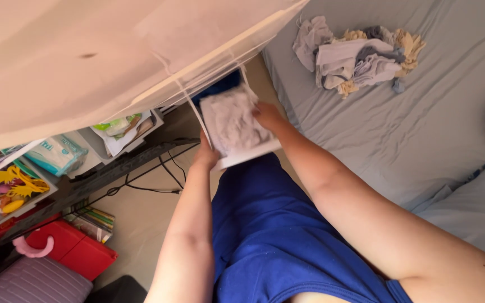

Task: Organizing and folding small clothes and towels into a plastic drawer unit.

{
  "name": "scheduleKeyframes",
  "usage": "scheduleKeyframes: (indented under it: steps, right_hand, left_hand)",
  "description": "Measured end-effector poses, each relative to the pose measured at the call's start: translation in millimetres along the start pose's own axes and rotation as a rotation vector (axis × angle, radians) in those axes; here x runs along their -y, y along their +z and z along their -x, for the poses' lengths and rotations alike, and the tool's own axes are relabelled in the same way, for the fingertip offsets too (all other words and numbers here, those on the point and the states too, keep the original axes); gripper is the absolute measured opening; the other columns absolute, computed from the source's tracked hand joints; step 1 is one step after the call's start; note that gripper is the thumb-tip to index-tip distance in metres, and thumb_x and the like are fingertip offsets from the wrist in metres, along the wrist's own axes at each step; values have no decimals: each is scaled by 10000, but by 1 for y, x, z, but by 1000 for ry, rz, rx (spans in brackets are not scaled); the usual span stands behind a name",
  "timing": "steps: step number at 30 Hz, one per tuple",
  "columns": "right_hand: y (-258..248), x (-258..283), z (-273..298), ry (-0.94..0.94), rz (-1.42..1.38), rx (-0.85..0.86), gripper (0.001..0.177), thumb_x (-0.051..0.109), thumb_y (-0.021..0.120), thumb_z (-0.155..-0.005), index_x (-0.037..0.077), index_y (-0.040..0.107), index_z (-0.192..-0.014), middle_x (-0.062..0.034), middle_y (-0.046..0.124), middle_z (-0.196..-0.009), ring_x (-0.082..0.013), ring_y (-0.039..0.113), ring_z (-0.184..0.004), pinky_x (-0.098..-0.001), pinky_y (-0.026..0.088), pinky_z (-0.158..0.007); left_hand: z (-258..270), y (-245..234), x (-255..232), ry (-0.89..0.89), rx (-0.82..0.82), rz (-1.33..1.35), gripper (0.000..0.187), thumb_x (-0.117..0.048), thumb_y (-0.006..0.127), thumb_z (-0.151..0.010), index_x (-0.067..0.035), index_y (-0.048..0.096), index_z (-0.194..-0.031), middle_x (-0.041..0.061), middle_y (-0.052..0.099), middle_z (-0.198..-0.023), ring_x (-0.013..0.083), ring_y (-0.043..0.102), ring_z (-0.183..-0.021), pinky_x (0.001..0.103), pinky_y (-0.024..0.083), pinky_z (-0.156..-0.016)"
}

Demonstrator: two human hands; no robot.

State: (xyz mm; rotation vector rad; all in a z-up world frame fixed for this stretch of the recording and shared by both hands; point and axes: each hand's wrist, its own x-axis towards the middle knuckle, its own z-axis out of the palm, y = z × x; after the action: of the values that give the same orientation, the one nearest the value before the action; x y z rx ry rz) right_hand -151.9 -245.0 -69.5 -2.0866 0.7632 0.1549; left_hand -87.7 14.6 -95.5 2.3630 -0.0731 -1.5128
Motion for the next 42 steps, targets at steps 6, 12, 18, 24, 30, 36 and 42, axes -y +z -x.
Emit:
scheduleKeyframes:
  steps: [6, 12, 18, 24, 30, 36, 42]
  right_hand:
    - [50, -93, 16, 71, -38, 7, 399, 131, 669, -856, 31, 637, -1240, -238, 643, -1244, -412, 615, -1140, -454, 494, -952]
    - [30, -109, 52, 224, 10, 46, 364, 165, 717, -848, 7, 632, -1165, -227, 692, -1184, -389, 653, -1121, -442, 520, -934]
    - [-10, -85, 105, 215, 30, -25, 329, 141, 701, -873, 4, 624, -1162, -199, 726, -1136, -380, 683, -1086, -429, 537, -904]
    - [-47, -54, 149, 113, -69, -58, 411, 123, 724, -814, 21, 624, -1200, -160, 744, -1115, -329, 713, -1063, -413, 549, -908]
    - [-70, -22, 203, -198, 146, -306, 658, 250, 807, -873, -8, 509, -1400, -260, 563, -1335, -410, 547, -1233, -477, 454, -1033]
    - [-98, 72, 304, -367, 232, -103, 973, 561, 874, -746, 10, 445, -1424, -289, 407, -1414, -469, 412, -1307, -573, 347, -1127]
    - [-106, 55, 301, -256, 422, 22, 1268, 585, 960, -584, -56, 288, -1448, -428, 135, -1526, -600, 190, -1417, -645, 206, -1152]
  left_hand:
    - [7, 35, 32, 140, -36, 194, 1060, -84, 619, -834, -322, -22, -1643, 217, 558, -1464, 382, 574, -1313, 436, 474, -1064]
    - [25, 89, 67, 389, -156, 411, 1064, -19, 601, -769, -275, 64, -1652, 237, 470, -1547, 387, 531, -1381, 414, 473, -1075]
    - [126, 67, 29, 228, -101, 428, 1020, -81, 608, -802, -284, 154, -1693, 239, 617, -1439, 364, 642, -1291, 401, 511, -1059]
    - [167, 80, 47, 664, -184, 728, 1052, 87, 595, -754, -190, 133, -1658, 161, 463, -1561, 270, 524, -1379, 376, 470, -1076]
    - [200, 117, 55, 558, -149, 950, 1067, 133, 600, -756, -186, 157, -1673, 124, 619, -1441, 212, 642, -1251, 310, 537, -990]
    - [263, 183, 10, 605, -439, 1005, 1033, 119, 622, -769, -145, 169, -1659, 146, 614, -1447, 194, 632, -1285, 284, 528, -1008]
    - [310, 222, -12, 705, -513, 1035, 1009, 103, 645, -791, -138, 186, -1657, 160, 615, -1460, 183, 621, -1293, 283, 512, -1042]
